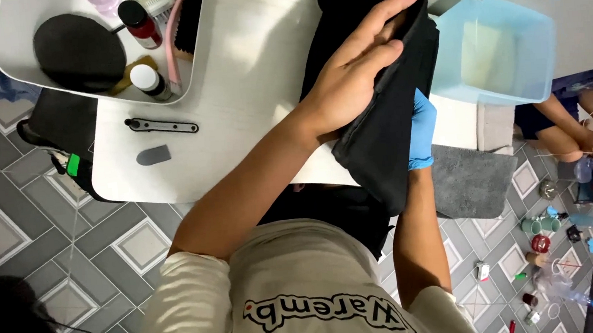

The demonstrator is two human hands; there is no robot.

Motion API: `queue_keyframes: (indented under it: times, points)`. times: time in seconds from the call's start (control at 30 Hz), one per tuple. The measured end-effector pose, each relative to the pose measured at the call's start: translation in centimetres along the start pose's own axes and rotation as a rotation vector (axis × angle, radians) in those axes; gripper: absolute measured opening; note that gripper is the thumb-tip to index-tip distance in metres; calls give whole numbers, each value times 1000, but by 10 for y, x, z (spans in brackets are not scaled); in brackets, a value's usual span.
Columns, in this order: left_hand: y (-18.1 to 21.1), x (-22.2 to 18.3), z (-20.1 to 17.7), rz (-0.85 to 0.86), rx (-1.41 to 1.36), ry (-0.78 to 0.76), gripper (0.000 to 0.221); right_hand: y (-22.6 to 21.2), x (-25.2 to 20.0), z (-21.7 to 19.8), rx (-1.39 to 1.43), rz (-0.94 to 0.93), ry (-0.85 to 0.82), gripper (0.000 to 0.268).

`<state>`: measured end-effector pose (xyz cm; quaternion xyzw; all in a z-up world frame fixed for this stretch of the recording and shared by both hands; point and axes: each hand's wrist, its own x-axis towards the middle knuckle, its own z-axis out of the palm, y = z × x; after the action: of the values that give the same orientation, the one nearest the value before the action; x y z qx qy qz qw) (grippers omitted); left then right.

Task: Trimming loose threads from a black fabric bag using small nippers at a repair bench.

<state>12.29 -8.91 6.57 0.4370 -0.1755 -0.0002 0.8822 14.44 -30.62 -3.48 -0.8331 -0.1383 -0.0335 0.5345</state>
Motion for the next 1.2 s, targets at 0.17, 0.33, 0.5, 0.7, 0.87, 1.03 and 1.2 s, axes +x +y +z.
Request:
queue_keyframes:
  times: [0.17, 0.33, 0.5, 0.7, 0.87, 1.03, 1.2]
  points:
    - [-4, 6, 3, -4, -11, 16, 49, 3, 0, -1, 9, 4, 4, 15]
    - [-10, 10, 2, 6, 7, 13, 48, 6, 1, -2, 20, 5, 14, 18]
    - [-13, 14, 5, -3, 16, 29, 47, 9, 0, -2, 37, 12, 23, 23]
    - [3, 1, 1, -9, 121, -29, 57, 11, 1, -7, 50, 42, 17, 15]
    - [69, -48, -14, -69, 534, -110, 66, 29, 5, -9, -128, 37, 84, 18]
    - [71, -96, -37, -325, 966, 33, 58, 28, 5, -9, -100, 41, 97, 26]
    - [22, -130, -48, -236, 1345, 272, 73, 21, 5, -9, -20, 42, 93, 24]
